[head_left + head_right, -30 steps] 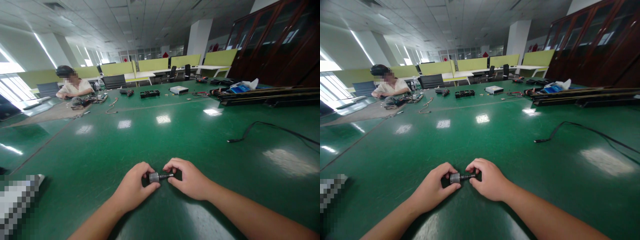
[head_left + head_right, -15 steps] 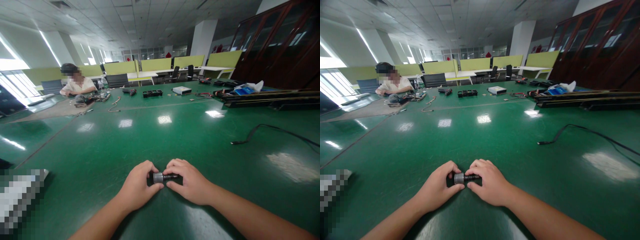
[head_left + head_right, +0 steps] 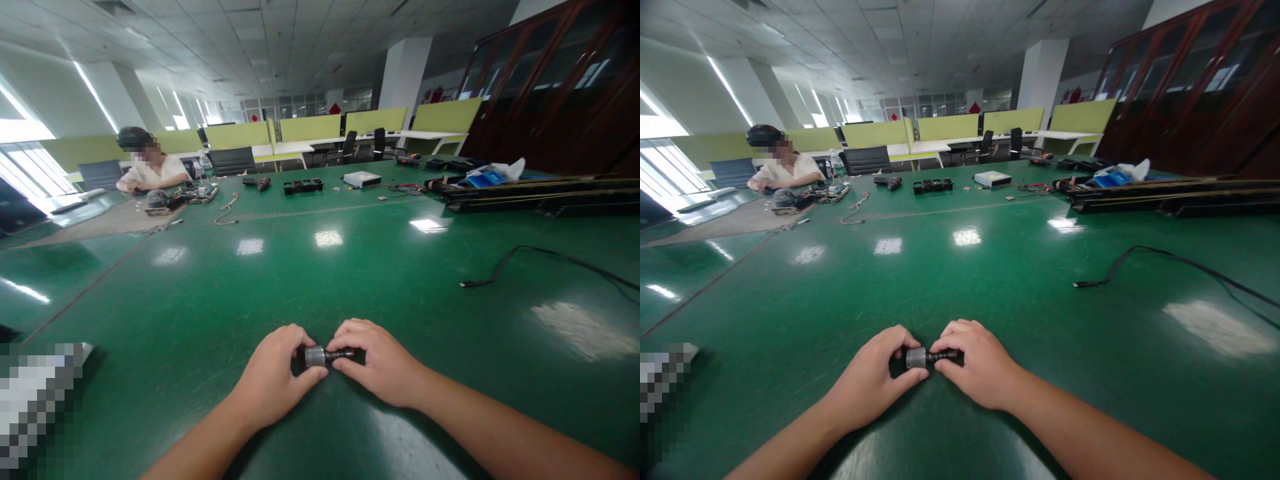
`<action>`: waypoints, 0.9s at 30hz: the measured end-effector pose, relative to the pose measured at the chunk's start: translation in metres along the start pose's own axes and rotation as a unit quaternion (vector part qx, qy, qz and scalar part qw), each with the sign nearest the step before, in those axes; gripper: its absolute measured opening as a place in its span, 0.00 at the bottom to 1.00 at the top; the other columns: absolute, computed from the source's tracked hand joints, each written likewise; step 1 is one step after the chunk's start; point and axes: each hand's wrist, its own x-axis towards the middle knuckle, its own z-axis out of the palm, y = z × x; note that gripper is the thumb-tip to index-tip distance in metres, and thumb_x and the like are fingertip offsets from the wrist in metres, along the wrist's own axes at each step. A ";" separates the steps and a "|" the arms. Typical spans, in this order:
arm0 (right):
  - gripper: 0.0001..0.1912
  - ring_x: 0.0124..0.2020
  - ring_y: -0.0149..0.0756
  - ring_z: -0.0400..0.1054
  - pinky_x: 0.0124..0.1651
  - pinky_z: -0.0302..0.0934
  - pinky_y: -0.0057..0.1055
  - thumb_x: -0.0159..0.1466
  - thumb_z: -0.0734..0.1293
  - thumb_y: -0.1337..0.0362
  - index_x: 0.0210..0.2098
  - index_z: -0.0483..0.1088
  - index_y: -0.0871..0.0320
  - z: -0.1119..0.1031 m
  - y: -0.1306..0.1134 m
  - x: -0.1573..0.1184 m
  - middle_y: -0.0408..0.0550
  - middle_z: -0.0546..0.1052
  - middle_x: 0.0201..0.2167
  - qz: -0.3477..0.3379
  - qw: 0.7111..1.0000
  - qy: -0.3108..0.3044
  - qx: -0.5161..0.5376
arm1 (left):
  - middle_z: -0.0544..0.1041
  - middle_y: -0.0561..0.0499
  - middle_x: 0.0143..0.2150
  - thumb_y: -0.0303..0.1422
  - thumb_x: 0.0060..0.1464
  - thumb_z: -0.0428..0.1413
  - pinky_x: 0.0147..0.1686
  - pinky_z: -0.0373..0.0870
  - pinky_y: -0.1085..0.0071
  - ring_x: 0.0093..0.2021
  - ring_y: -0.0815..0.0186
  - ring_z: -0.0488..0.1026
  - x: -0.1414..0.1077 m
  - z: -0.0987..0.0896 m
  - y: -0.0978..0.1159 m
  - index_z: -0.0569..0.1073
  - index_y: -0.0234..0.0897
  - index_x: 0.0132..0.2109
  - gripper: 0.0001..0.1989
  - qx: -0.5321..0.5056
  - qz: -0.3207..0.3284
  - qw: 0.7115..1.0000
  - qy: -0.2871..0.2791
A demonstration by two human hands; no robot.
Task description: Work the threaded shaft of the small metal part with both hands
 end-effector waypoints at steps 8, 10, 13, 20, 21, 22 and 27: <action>0.07 0.38 0.36 0.68 0.43 0.55 0.34 0.58 0.71 0.70 0.37 0.76 0.55 -0.001 -0.001 0.000 0.44 0.77 0.34 -0.001 1.000 -0.003 -0.006 | 0.74 0.51 0.38 0.33 0.51 0.63 0.40 0.64 0.66 0.40 0.60 0.70 0.001 -0.001 0.002 0.71 0.38 0.39 0.10 0.001 -0.002 1.000 -0.004; 0.07 0.38 0.36 0.68 0.43 0.55 0.34 0.58 0.70 0.70 0.36 0.76 0.55 -0.001 -0.002 -0.001 0.44 0.76 0.33 -0.001 1.000 -0.003 -0.006 | 0.74 0.51 0.38 0.33 0.51 0.63 0.40 0.64 0.66 0.40 0.60 0.70 0.001 -0.001 0.002 0.71 0.38 0.39 0.10 -0.001 -0.002 1.000 -0.004; 0.07 0.37 0.35 0.67 0.43 0.55 0.34 0.57 0.71 0.70 0.36 0.75 0.55 -0.002 -0.002 -0.001 0.43 0.76 0.33 -0.004 1.000 -0.002 -0.002 | 0.74 0.52 0.38 0.33 0.51 0.63 0.40 0.64 0.66 0.40 0.60 0.70 0.001 -0.001 0.001 0.71 0.39 0.39 0.10 -0.001 -0.001 1.000 -0.004; 0.06 0.35 0.34 0.67 0.41 0.55 0.33 0.57 0.70 0.70 0.34 0.74 0.56 -0.001 -0.002 -0.001 0.42 0.74 0.31 0.009 1.000 0.003 0.003 | 0.74 0.52 0.36 0.33 0.51 0.62 0.38 0.63 0.67 0.38 0.61 0.70 0.000 -0.001 0.001 0.71 0.39 0.39 0.09 -0.002 -0.003 1.000 -0.004; 0.06 0.35 0.34 0.67 0.41 0.56 0.33 0.57 0.70 0.70 0.34 0.75 0.56 0.000 -0.002 -0.001 0.43 0.74 0.31 0.012 1.000 0.004 0.003 | 0.74 0.52 0.36 0.33 0.51 0.62 0.38 0.63 0.67 0.38 0.61 0.70 0.000 -0.001 0.001 0.71 0.39 0.39 0.09 -0.003 -0.003 1.000 -0.003; 0.06 0.35 0.34 0.67 0.41 0.56 0.33 0.56 0.70 0.71 0.34 0.75 0.56 -0.001 -0.002 -0.001 0.43 0.74 0.31 0.015 1.000 0.006 0.003 | 0.74 0.52 0.37 0.33 0.51 0.62 0.39 0.63 0.67 0.38 0.61 0.70 0.000 -0.001 0.000 0.71 0.39 0.39 0.09 -0.004 -0.003 1.000 -0.002; 0.07 0.35 0.35 0.66 0.39 0.57 0.32 0.56 0.69 0.72 0.34 0.75 0.56 -0.002 -0.003 -0.002 0.44 0.73 0.32 0.028 0.999 0.015 0.008 | 0.73 0.52 0.37 0.33 0.51 0.63 0.39 0.63 0.67 0.38 0.61 0.70 0.000 -0.001 -0.002 0.71 0.39 0.39 0.10 -0.011 -0.003 1.000 0.001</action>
